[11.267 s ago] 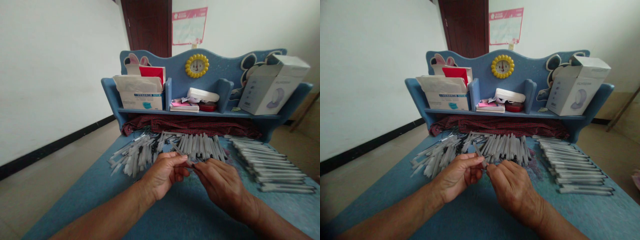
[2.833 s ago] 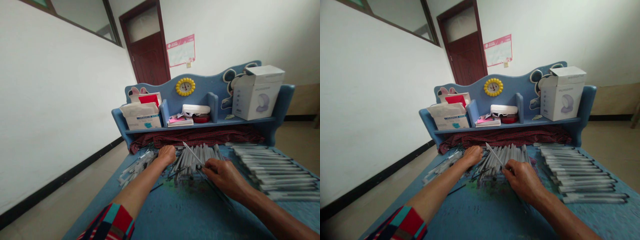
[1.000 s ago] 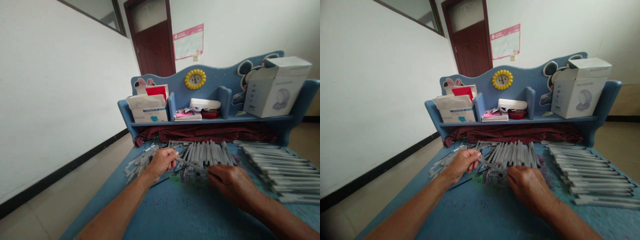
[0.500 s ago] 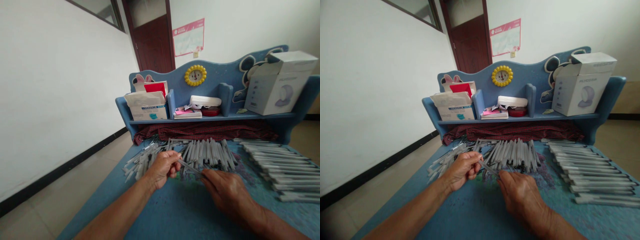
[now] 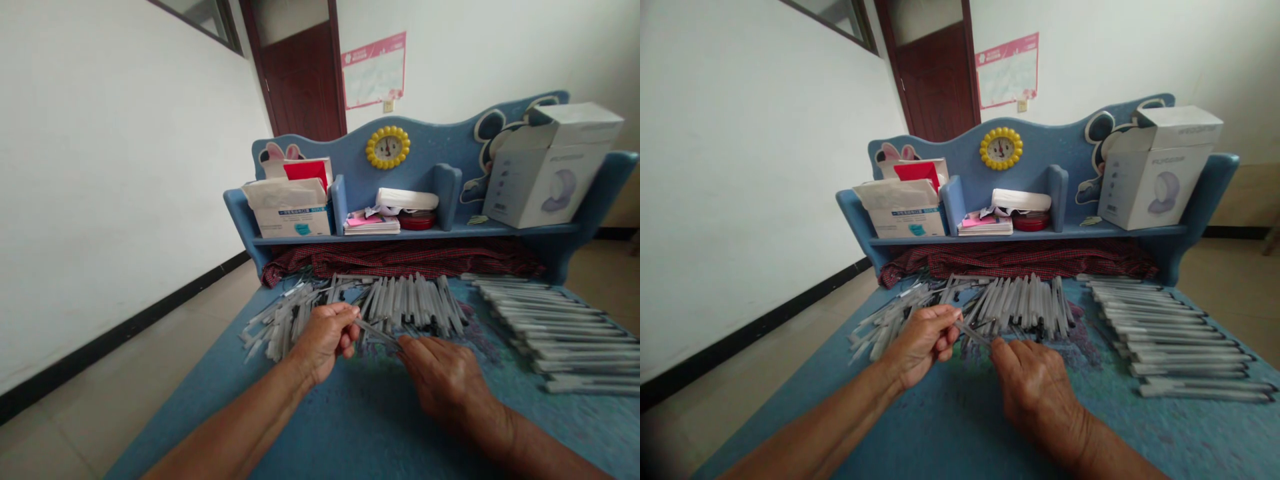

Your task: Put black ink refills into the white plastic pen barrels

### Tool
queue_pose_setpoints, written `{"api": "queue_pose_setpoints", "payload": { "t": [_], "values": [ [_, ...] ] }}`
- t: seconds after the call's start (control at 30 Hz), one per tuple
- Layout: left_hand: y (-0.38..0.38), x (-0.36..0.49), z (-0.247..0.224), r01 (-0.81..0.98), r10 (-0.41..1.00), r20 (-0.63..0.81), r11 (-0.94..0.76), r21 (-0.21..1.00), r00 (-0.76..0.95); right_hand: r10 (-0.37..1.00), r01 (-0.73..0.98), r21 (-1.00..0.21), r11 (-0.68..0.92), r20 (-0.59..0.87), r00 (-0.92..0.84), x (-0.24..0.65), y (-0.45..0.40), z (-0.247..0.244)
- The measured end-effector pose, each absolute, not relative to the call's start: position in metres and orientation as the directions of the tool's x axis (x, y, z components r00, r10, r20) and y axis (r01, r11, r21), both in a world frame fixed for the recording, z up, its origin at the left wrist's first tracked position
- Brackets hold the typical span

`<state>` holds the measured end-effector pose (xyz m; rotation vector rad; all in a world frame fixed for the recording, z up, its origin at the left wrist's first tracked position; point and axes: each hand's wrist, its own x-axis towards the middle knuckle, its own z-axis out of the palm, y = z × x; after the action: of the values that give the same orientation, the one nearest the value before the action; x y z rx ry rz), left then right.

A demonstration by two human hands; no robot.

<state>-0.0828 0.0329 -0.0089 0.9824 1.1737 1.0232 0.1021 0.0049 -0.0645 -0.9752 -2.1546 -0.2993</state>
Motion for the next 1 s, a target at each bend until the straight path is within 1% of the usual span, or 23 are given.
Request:
{"api": "queue_pose_setpoints", "payload": {
  "t": [0.4,0.47,0.57,0.7,0.8,0.9,1.0],
  "values": [
    [0.035,-0.082,-0.011,-0.120,0.979,-0.197,0.203,0.972,0.057,0.555,0.746,-0.053,0.664,0.703,-0.445,0.095,0.002,-0.060],
    [0.038,-0.085,-0.009,-0.109,0.982,-0.178,0.184,0.977,0.068,0.539,0.749,-0.033,0.661,0.716,-0.444,0.093,0.003,-0.059],
    [0.042,-0.089,-0.010,-0.051,0.982,-0.171,0.176,0.983,0.079,0.482,0.743,0.028,0.669,0.745,-0.461,0.093,0.005,-0.057],
    [0.044,-0.090,-0.012,0.015,0.972,-0.223,0.223,0.975,0.075,0.401,0.723,0.099,0.684,0.777,-0.486,0.095,0.006,-0.055],
    [0.042,-0.088,-0.012,0.063,0.964,-0.262,0.259,0.964,0.049,0.364,0.717,0.137,0.684,0.787,-0.498,0.095,0.004,-0.053],
    [0.040,-0.085,-0.011,0.083,0.961,-0.276,0.272,0.959,0.037,0.357,0.713,0.158,0.683,0.780,-0.514,0.095,0.003,-0.051],
    [0.037,-0.079,-0.010,0.051,0.956,-0.293,0.292,0.955,0.028,0.380,0.715,0.144,0.685,0.766,-0.518,0.095,-0.001,-0.049]
  ]
}}
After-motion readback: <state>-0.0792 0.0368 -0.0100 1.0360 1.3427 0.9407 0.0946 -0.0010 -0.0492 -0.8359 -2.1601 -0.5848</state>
